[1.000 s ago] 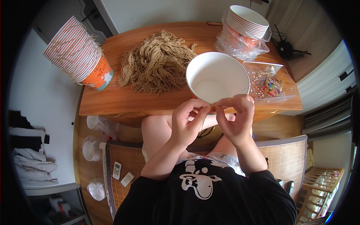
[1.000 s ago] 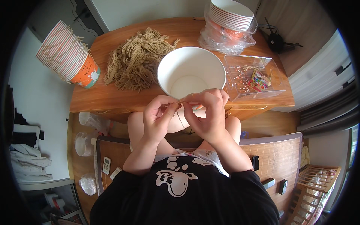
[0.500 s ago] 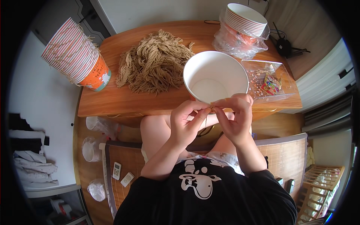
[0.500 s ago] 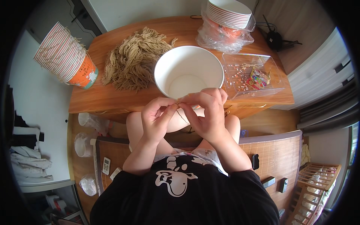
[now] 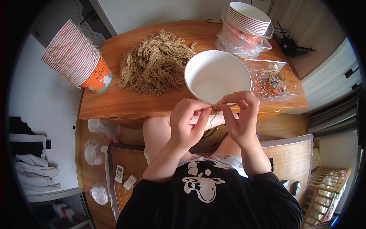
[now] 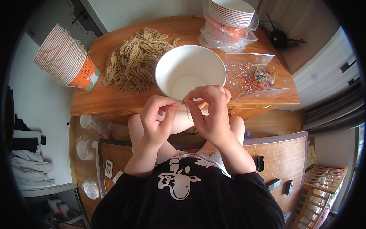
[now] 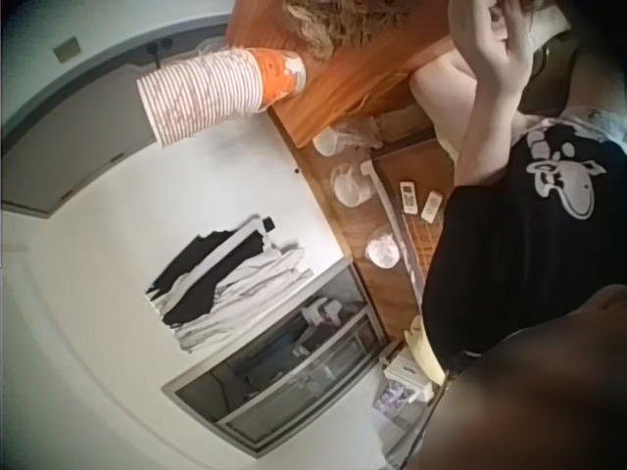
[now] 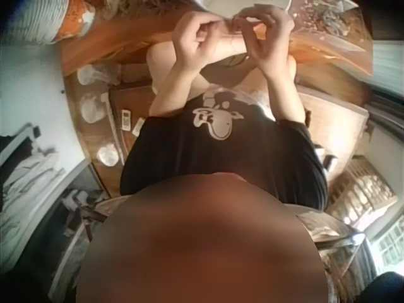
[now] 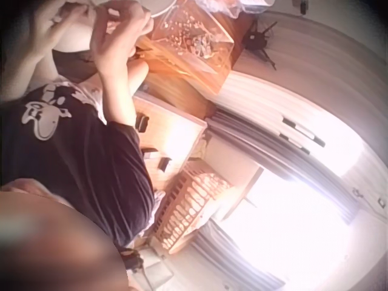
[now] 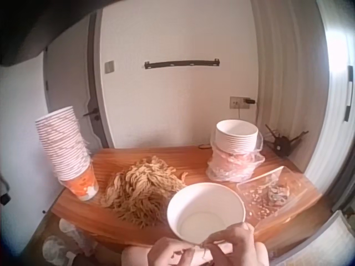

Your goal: Attaching rope handles to paper buckets by threading them through pre-punched holes.

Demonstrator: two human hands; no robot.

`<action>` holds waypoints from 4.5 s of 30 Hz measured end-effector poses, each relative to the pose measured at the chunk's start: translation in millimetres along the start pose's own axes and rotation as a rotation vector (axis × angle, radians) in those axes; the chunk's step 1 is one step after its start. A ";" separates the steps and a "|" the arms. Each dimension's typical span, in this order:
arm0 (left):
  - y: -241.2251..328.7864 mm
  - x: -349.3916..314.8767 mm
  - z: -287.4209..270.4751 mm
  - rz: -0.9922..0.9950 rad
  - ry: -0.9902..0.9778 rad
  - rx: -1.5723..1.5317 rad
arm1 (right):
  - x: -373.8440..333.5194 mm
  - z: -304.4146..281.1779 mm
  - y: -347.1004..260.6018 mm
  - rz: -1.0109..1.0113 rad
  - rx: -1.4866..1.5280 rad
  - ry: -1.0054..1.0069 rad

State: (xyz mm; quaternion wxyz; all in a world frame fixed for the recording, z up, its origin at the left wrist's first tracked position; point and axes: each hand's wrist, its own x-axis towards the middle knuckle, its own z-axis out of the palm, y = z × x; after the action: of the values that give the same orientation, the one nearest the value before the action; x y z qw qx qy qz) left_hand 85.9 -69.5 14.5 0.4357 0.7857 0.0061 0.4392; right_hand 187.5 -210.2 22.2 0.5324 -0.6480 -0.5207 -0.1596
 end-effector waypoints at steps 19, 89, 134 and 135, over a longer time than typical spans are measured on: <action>-7.6 15.0 1.1 0.277 0.039 0.340 | -12.1 -18.9 -15.5 -0.076 -0.251 0.069; -36.8 8.7 23.9 0.050 -0.010 -0.101 | 64.7 -64.6 18.8 0.305 -0.157 0.037; 17.3 177.6 76.1 -0.032 -0.908 -0.497 | 23.9 -189.5 147.2 0.771 0.582 -0.070; 14.9 178.5 77.2 -0.018 -0.918 -0.493 | 24.3 -190.0 145.4 0.770 0.584 -0.067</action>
State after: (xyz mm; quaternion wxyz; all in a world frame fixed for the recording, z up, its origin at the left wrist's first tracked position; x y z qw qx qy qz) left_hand 243.7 -61.2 128.9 0.5694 0.7713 -0.2822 0.0341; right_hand 386.3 -344.7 37.1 0.6952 -0.6220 -0.2831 0.2229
